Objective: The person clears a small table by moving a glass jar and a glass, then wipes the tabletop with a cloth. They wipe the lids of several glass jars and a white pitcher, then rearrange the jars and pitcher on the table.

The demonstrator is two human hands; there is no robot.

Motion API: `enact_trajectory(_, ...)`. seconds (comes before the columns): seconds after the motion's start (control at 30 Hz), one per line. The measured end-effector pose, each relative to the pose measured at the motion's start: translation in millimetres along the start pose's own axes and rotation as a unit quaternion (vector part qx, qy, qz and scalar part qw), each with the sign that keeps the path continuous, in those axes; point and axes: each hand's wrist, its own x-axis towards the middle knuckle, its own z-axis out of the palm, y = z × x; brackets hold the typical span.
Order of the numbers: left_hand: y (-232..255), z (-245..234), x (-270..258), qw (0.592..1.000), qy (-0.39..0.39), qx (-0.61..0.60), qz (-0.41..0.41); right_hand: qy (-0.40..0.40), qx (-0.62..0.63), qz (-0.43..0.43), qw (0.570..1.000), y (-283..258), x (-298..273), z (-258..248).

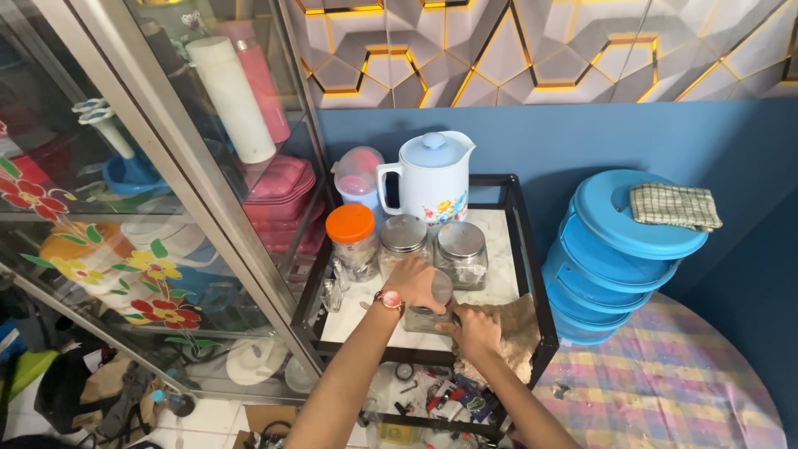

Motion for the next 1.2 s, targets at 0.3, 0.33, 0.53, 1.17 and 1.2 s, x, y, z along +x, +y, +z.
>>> enact_trajectory(0.3,1.6,-10.6,1.9,0.999,-0.042,0.014,0.013,0.048,-0.005,-0.024,0.999,2.6,-0.5,3.0)
enact_trajectory(0.33,1.3,-10.5,2.2,0.999,-0.042,0.015,0.013,0.049,-0.005,-0.025,0.999,2.4,0.0,2.4)
enact_trajectory(0.53,0.4,-7.2,2.3,0.999,-0.021,0.016,0.022,0.004,-0.002,-0.002,1.0,-1.2,-1.7,-2.8)
enact_trajectory(1.17,20.0,7.6,88.3,0.961,0.197,-0.146,-0.13,0.144,0.106,-0.07,0.981,79.9,89.8,-51.1)
enact_trajectory(1.2,23.6,9.4,93.9,0.956,0.197,-0.162,-0.145,0.142,0.13,-0.07,0.979,80.9,94.7,-52.6)
